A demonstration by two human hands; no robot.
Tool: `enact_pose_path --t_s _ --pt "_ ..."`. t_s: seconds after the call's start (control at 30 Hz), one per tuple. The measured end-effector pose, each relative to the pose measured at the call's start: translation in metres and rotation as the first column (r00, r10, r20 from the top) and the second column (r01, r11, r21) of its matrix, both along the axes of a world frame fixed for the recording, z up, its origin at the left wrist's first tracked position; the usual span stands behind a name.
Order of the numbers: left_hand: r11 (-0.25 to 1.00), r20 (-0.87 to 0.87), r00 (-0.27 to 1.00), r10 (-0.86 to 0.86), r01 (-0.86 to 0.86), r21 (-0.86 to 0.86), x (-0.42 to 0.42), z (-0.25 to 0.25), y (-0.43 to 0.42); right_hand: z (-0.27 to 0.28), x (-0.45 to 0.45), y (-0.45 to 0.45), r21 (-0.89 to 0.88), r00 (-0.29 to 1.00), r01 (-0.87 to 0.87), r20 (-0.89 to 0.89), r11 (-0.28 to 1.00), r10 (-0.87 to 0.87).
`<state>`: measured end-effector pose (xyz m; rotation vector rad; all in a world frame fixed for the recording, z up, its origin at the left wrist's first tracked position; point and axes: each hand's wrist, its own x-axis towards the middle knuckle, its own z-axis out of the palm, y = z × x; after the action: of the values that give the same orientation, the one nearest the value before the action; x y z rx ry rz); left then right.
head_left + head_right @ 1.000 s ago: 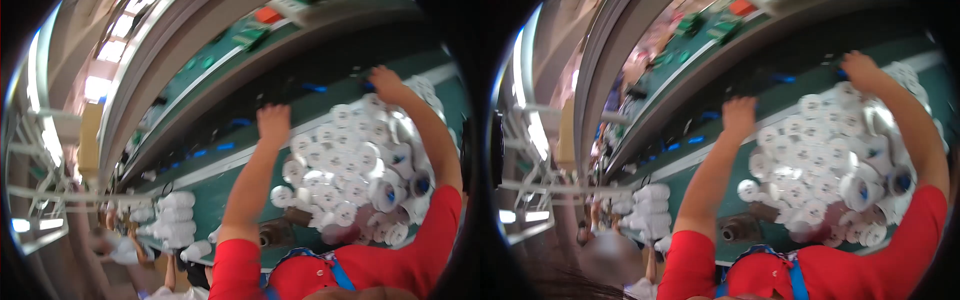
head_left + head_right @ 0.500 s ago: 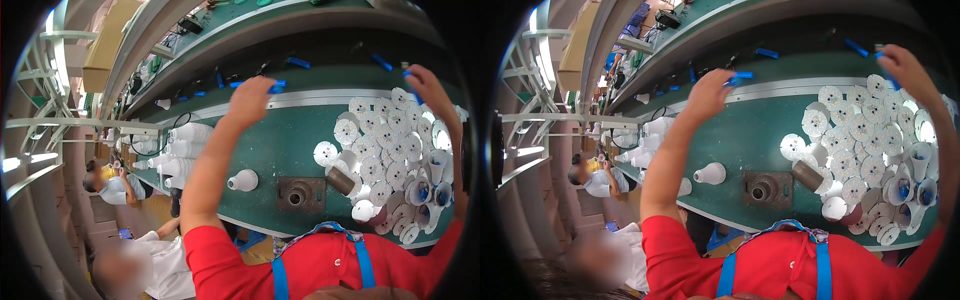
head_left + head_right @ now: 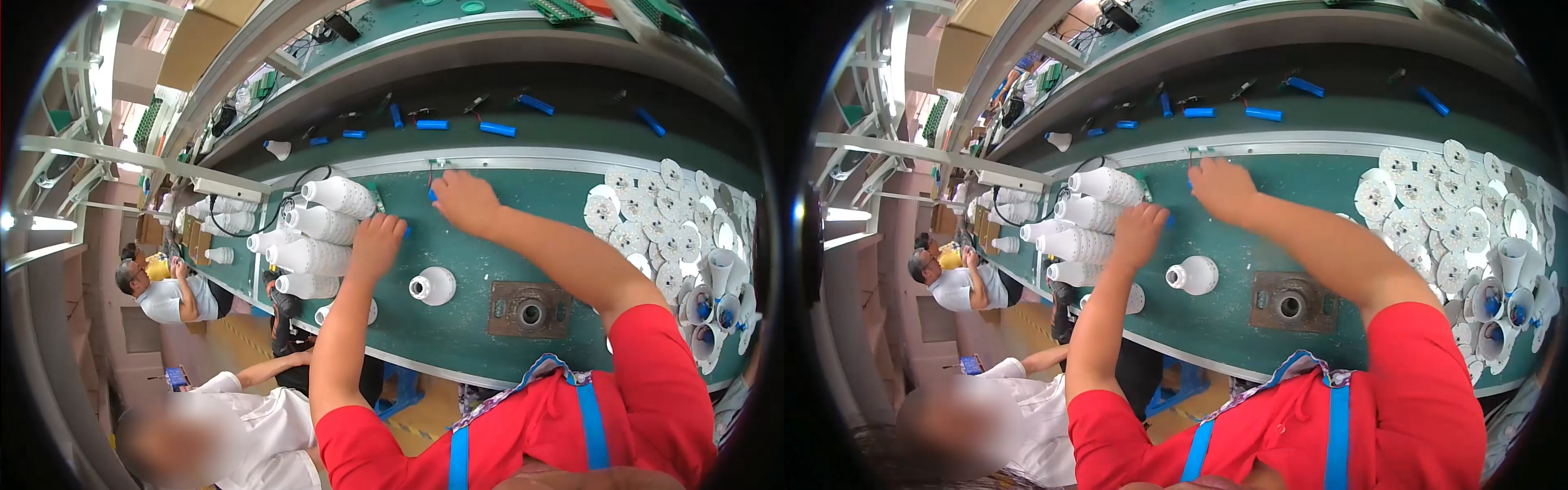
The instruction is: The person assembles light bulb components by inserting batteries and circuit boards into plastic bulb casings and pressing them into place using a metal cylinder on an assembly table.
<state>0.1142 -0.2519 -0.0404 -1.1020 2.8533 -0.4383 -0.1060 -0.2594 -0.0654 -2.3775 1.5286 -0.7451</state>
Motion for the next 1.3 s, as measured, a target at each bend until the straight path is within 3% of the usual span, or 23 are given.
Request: enact_pose_path --t_s 0.1,0.3,0.57,0.73,0.87,1.0,1.07,1.1,1.2,1.23,1.3 --pt "0.999 0.065 0.998 0.014 -0.016 0.032 0.016 -0.005 0.011 -0.024 0.037 0.000 0.074 0.996 -0.043 -0.074 0.996 0.049" --pt "0.987 0.099 0.991 -0.094 0.079 0.140 0.020 0.001 0.027 -0.037 0.079 -0.003 0.024 0.986 -0.111 -0.124 0.994 0.113" --pt "0.985 -0.119 0.992 0.041 -0.020 0.173 0.031 0.006 0.036 -0.017 0.043 0.007 0.030 0.979 -0.196 -0.051 0.980 0.198" --pt "0.964 -0.103 0.989 0.102 -0.072 0.255 0.015 0.032 0.023 0.002 -0.056 -0.035 -0.151 0.977 0.112 -0.166 0.982 -0.137" --pt "0.957 -0.157 0.979 0.129 -0.082 0.277 -0.012 0.042 0.002 -0.017 -0.111 -0.053 -0.214 0.883 0.369 -0.223 0.904 -0.413" --pt "0.956 -0.289 0.955 0.071 0.017 0.292 -0.050 0.023 -0.030 -0.031 -0.124 -0.065 -0.105 0.911 0.325 -0.233 0.940 -0.341" --pt "0.947 -0.217 0.965 0.148 -0.075 0.312 -0.071 0.015 -0.048 -0.039 -0.128 -0.075 -0.051 0.915 0.327 -0.231 0.944 -0.330" --pt "0.939 -0.178 0.966 0.187 -0.123 0.320 -0.080 0.011 -0.056 -0.040 -0.128 -0.073 -0.029 0.932 0.316 -0.176 0.948 -0.316" --pt "0.969 -0.401 0.888 0.223 -0.157 0.193 -0.094 -0.015 -0.096 -0.019 -0.127 -0.066 0.056 0.959 0.284 0.002 0.957 -0.285" --pt "0.976 -0.395 0.893 0.213 -0.173 0.134 -0.101 -0.023 -0.111 -0.012 -0.125 -0.060 0.117 0.957 0.274 0.064 0.955 -0.282" --pt "0.980 -0.397 0.898 0.191 -0.198 0.024 -0.118 -0.035 -0.138 -0.011 -0.119 -0.041 0.063 0.972 0.144 0.179 0.988 -0.153"
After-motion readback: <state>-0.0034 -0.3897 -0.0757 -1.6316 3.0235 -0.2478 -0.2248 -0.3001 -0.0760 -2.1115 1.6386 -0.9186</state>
